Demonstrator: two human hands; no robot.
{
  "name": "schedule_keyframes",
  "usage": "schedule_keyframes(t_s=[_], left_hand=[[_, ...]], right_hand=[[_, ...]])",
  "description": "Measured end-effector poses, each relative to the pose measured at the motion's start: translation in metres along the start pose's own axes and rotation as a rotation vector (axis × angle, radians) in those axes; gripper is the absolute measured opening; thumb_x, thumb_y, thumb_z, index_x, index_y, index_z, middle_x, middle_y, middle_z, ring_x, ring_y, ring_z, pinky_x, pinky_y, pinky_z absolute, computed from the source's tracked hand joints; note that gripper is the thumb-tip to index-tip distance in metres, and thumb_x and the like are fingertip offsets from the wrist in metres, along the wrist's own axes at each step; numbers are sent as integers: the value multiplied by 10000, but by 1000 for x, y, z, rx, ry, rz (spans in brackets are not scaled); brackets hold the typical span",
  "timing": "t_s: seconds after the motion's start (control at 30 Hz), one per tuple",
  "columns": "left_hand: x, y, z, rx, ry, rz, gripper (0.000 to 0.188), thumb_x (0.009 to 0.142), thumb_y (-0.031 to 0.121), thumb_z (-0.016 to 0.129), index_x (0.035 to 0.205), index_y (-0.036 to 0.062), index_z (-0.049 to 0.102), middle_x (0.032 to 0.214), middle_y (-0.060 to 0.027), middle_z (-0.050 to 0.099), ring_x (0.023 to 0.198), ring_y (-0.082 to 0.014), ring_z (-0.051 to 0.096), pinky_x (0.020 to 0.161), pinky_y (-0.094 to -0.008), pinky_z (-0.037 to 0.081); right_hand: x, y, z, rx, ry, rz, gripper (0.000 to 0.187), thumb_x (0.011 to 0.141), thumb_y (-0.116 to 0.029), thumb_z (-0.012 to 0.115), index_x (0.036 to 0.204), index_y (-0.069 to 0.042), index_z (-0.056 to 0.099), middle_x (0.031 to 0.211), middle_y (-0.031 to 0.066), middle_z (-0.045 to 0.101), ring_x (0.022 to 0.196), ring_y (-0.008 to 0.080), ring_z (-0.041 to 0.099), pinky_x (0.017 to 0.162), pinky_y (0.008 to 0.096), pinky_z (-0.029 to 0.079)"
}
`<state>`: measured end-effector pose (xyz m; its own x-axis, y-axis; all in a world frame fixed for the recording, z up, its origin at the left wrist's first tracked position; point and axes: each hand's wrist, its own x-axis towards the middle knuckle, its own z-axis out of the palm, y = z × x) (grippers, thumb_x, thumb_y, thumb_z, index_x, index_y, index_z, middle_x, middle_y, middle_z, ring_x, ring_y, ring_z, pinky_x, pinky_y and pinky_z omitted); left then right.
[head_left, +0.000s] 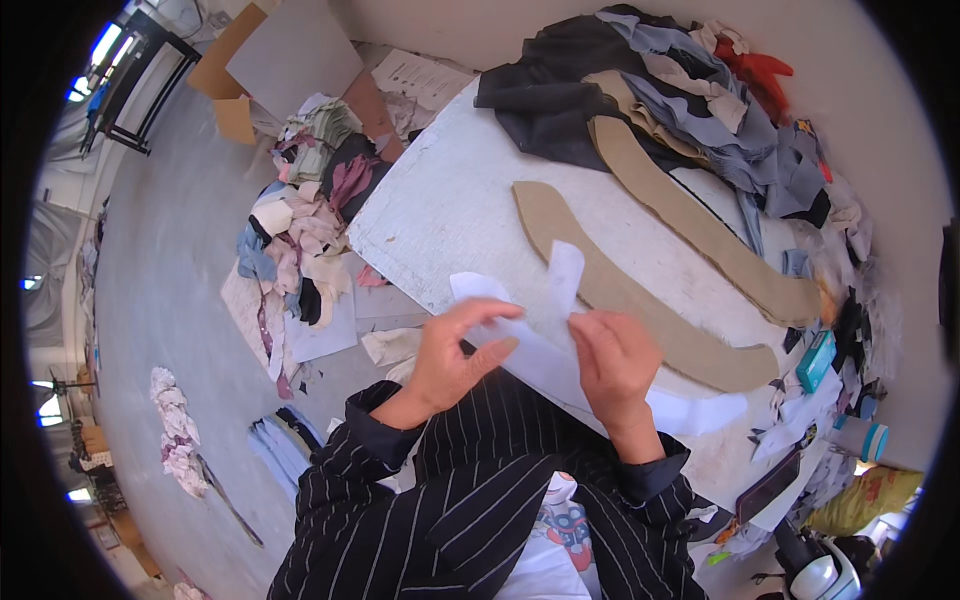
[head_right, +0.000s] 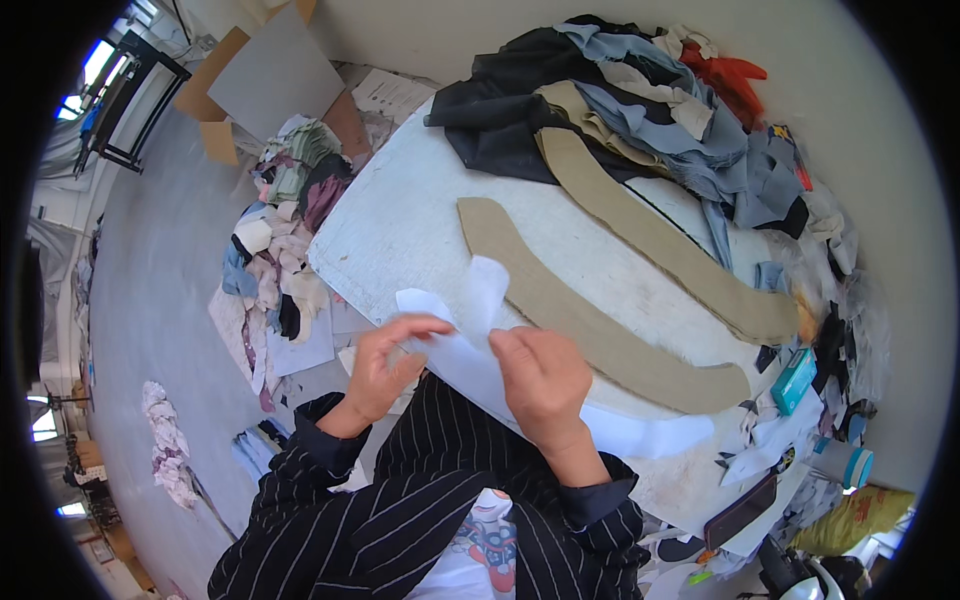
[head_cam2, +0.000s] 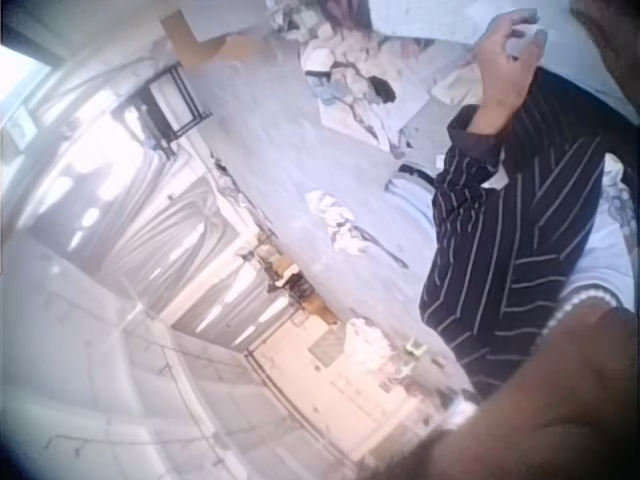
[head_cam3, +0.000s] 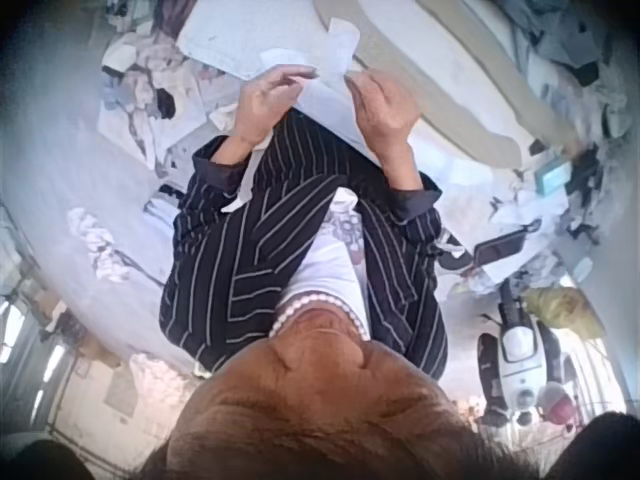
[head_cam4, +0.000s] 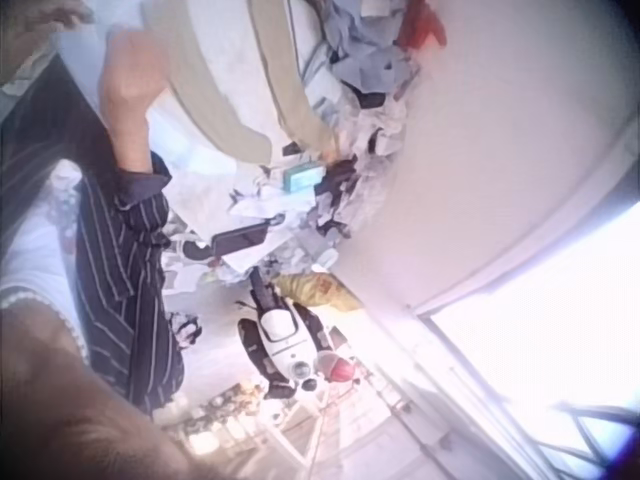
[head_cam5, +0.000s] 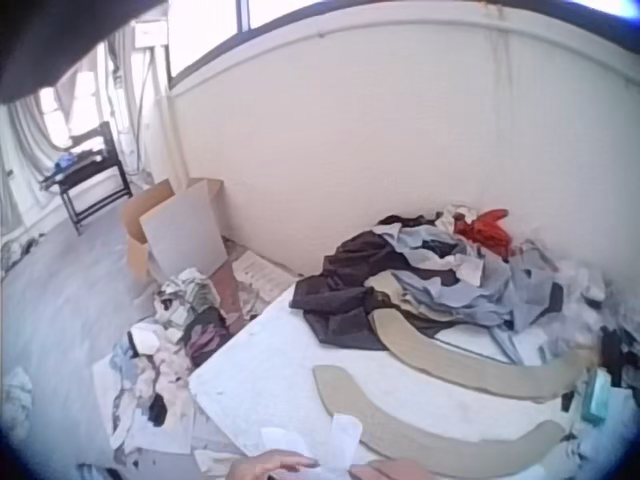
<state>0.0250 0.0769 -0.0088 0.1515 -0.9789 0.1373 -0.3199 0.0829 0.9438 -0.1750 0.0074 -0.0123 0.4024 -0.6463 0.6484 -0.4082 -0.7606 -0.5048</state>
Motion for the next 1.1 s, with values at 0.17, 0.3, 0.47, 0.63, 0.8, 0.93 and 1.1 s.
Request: schedule_keyframes(t_s=[0.17,0.3,0.47,0.63,0.8,0.93,1.1], left_hand=[[10,13,18,-551,-153,-320,277,998,169,578,1149,-51,650,984,-73,706,907,-125,649,823,-261,508],[18,28,33,-503,-114,-180,288,1020,173,544,1173,-50,643,964,-80,714,880,-116,653,795,-248,507],[44,18,30,-584,-65,-327,354,1037,246,503,1204,-46,614,929,-156,719,754,-195,702,625,-291,554],[62,-5,25,-509,-49,-422,291,994,225,585,1105,-39,636,848,-137,716,660,-171,683,520,-248,507],[100,-36,20,-275,28,-384,162,917,127,694,967,-19,647,720,-59,673,540,-88,596,470,-210,420],[122,-55,22,-150,132,-330,168,900,155,705,914,-5,657,671,-28,647,530,-66,561,481,-203,402],[133,-71,28,180,225,-213,191,848,226,730,866,39,699,623,-16,654,552,-101,598,537,-261,449]], right_hand=[[7,-16,-14,138,-119,56,361,768,-165,755,1095,-42,660,1130,118,633,917,285,647,803,358,515],[4,13,-38,835,-323,539,634,800,-173,746,1376,-65,505,1267,121,570,1007,210,622,880,328,494],[-28,39,-121,757,-516,951,652,816,-74,725,1422,-66,483,855,7,634,699,51,557,582,196,424],[-63,48,-191,561,-437,1028,612,784,1,733,1360,-25,530,788,-7,610,708,63,569,640,194,440],[-63,61,-179,432,-383,1029,563,772,0,732,1308,-2,559,727,-5,595,686,63,546,638,202,425],[-52,78,-165,358,-382,994,525,766,-6,730,1270,4,582,673,-13,567,645,61,502,619,216,399],[-41,89,-157,245,-400,960,500,749,-9,730,1233,-26,606,639,-8,532,613,72,473,596,238,390]])
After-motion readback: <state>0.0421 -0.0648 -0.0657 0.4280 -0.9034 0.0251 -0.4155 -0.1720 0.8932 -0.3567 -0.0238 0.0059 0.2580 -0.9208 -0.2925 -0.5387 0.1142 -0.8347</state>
